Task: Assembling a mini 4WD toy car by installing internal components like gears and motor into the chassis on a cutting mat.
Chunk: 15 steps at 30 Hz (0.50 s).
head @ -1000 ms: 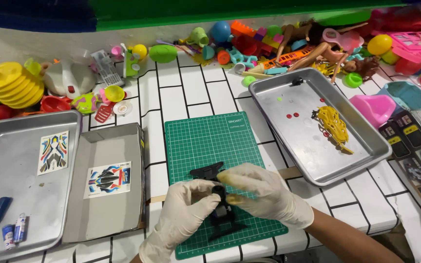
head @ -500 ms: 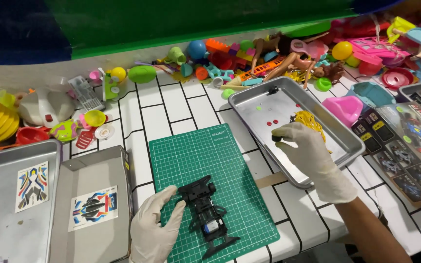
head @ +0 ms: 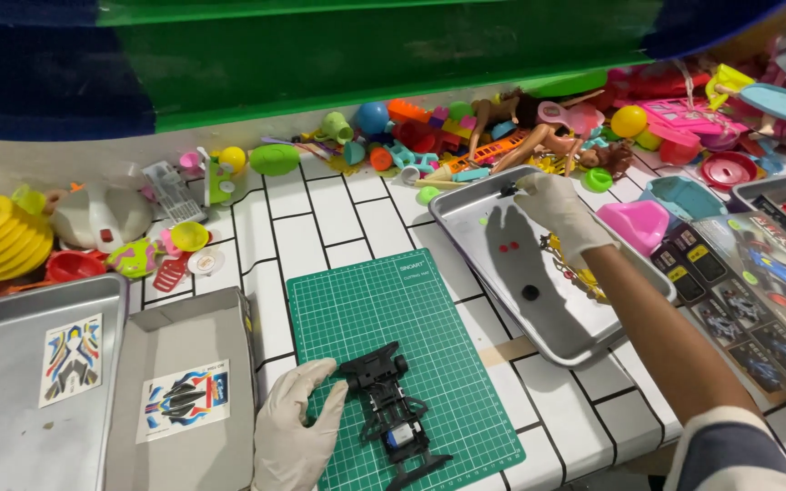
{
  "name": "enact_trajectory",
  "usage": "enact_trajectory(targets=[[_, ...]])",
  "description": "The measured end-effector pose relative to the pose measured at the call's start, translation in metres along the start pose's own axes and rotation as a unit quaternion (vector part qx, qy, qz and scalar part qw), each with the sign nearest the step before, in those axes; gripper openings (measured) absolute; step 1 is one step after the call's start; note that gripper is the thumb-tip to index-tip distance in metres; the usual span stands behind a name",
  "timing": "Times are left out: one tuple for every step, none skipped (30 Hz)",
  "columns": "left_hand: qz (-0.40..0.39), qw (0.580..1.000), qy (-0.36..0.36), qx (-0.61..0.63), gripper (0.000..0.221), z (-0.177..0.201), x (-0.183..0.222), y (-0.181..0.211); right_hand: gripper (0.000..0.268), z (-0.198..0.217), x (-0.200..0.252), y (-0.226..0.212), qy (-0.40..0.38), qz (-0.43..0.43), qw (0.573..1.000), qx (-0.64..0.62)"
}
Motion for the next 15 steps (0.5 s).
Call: enact_trajectory(targets=[[0.002, 1.0, 0.007, -0.003, 0.035, 0.002, 0.001, 0.002, 0.044, -0.002, -0.003, -0.007, -0.001, 0.007, 1.0, -0.001], [0.018, 1.0, -0.001, 0.006, 0.034, 0.003, 0.002, 0.003, 0.038, -0.004, -0.006, -0.014, 0.001, 0.016, 0.999, 0.036], [0.034, 0.999, -0.01, 0.015, 0.032, 0.003, 0.004, 0.004, 0.034, -0.007, -0.007, -0.019, 0.004, 0.022, 0.997, 0.073], [0.036, 0.999, -0.005, 0.012, 0.032, 0.003, 0.005, 0.002, 0.034, -0.014, -0.024, -0.011, 0.003, 0.028, 0.997, 0.071], [0.009, 1.0, 0.004, 0.001, 0.032, 0.002, 0.005, 0.002, 0.023, -0.02, -0.039, -0.001, 0.034, 0.041, 0.995, 0.083], [-0.018, 1.0, 0.014, -0.01, 0.032, 0.002, 0.005, 0.002, 0.016, -0.026, -0.054, 0.008, 0.066, 0.054, 0.992, 0.095], [-0.018, 1.0, 0.015, -0.012, 0.032, 0.003, 0.005, 0.003, 0.016, -0.031, -0.06, 0.013, 0.066, 0.055, 0.992, 0.093], [-0.029, 0.999, 0.016, -0.001, 0.032, 0.005, 0.005, 0.006, 0.014, -0.034, -0.066, 0.015, 0.08, 0.094, 0.987, 0.1], [-0.041, 0.999, 0.017, 0.013, 0.031, 0.005, 0.005, 0.009, 0.013, -0.035, -0.071, 0.018, 0.096, 0.132, 0.981, 0.109], [-0.042, 0.999, 0.016, 0.012, 0.031, 0.006, 0.005, 0.011, 0.013, -0.033, -0.064, 0.012, 0.097, 0.131, 0.981, 0.108], [-0.031, 0.999, 0.009, 0.011, 0.03, 0.006, 0.005, 0.012, 0.017, -0.031, -0.057, 0.007, 0.091, 0.135, 0.981, 0.108], [-0.019, 1.0, 0.001, 0.01, 0.03, 0.006, 0.005, 0.012, 0.021, -0.029, -0.05, 0.001, 0.085, 0.138, 0.981, 0.107], [-0.019, 1.0, 0.002, 0.01, 0.03, 0.006, 0.006, 0.011, 0.021, -0.024, -0.041, -0.008, 0.084, 0.139, 0.981, 0.107], [-0.037, 0.999, 0.011, 0.01, 0.028, 0.006, 0.006, 0.011, 0.015, -0.017, -0.03, -0.018, 0.129, 0.165, 0.973, 0.096], [-0.053, 0.998, 0.02, 0.011, 0.026, 0.006, 0.007, 0.01, 0.015, -0.01, -0.019, -0.028, 0.171, 0.192, 0.962, 0.086]])
Point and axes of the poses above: each hand's wrist, its own x-axis away from the middle knuckle, its own z-axis out of the back of the hand, y = z × x, the point moved 4 cm from there along -x, towards the middle knuckle, and after that the axes turned 13 degrees about -y, right-handed, at the moved point
